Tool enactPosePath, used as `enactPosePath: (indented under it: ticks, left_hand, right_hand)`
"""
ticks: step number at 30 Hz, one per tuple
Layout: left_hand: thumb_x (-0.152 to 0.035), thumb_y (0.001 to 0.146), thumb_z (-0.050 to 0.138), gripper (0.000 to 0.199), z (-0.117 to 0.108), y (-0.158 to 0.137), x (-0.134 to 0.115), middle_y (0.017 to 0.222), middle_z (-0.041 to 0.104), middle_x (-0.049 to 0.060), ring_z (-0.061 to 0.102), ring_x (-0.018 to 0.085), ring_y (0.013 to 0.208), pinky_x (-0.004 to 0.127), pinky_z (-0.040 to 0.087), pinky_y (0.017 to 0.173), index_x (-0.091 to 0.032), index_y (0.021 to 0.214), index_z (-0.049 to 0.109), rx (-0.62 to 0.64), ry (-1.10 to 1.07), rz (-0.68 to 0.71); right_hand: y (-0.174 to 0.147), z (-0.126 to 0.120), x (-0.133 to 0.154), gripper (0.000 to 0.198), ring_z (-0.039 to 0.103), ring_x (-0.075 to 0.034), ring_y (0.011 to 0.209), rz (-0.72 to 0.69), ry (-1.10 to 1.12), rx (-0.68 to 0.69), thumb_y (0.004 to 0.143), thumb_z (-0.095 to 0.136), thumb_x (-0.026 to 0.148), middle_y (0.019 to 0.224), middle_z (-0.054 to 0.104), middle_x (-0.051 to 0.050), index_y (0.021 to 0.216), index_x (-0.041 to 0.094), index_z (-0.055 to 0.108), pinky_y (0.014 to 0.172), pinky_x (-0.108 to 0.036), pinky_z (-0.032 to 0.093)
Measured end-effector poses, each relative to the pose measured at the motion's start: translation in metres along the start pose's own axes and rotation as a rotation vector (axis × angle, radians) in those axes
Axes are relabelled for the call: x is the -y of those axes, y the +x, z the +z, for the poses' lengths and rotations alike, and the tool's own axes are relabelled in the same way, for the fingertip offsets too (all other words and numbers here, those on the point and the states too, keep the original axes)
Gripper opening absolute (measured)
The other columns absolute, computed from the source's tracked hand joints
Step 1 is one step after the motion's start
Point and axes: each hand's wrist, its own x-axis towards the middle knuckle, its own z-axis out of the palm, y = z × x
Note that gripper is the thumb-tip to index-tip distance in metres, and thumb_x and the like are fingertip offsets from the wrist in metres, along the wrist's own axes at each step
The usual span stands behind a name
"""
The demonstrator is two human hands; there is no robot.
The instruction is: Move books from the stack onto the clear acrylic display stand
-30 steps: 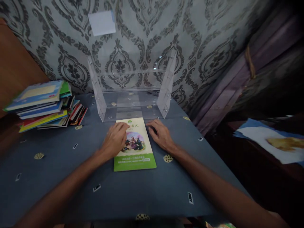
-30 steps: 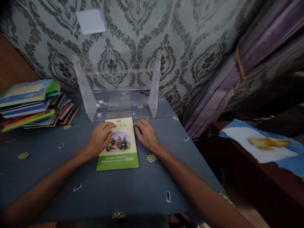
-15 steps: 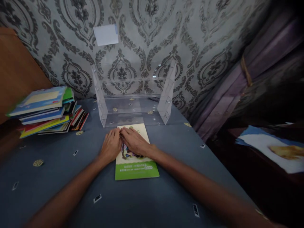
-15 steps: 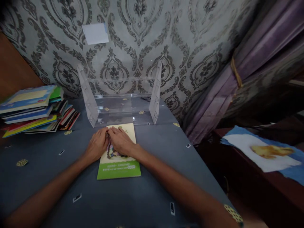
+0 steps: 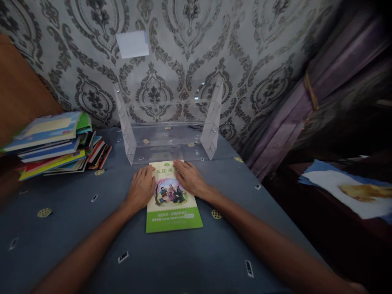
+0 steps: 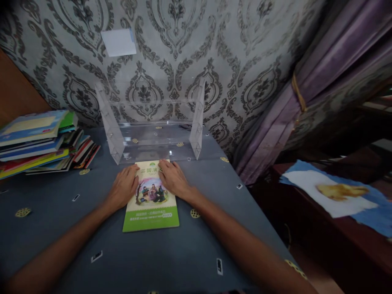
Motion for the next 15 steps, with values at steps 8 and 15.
enactPosePath:
  ticks: [8,15]
  left_hand:
    - [-0.014,0.093,0.04,0.031,0.002,0.001,0.003,0.132,0.06,0.016,0.054,0.03,0.124,0.049,0.046,0.1,-0.017,0.121,0.052,0.012,0.017,-0.002]
    - [-0.013,0.087,0.046,0.031,0.003,0.004,0.007,0.115,0.065,0.013,0.06,0.029,0.114,0.047,0.049,0.096,-0.018,0.118,0.048,-0.036,-0.049,-0.025]
  right_hand:
    - [0.003,-0.008,0.012,0.027,0.052,-0.03,0.132,-0.024,-0.12,0.027,0.096,0.046,0.011,0.133,0.063,-0.016,0.119,0.019,0.058,0.111,-0.055,0.034]
    - [0.035,0.009,0.044,0.033,0.06,-0.025,0.12,-0.222,-0.039,0.126,0.087,0.053,0.002,0.121,0.068,-0.015,0.117,0.015,0.056,0.102,-0.039,0.042]
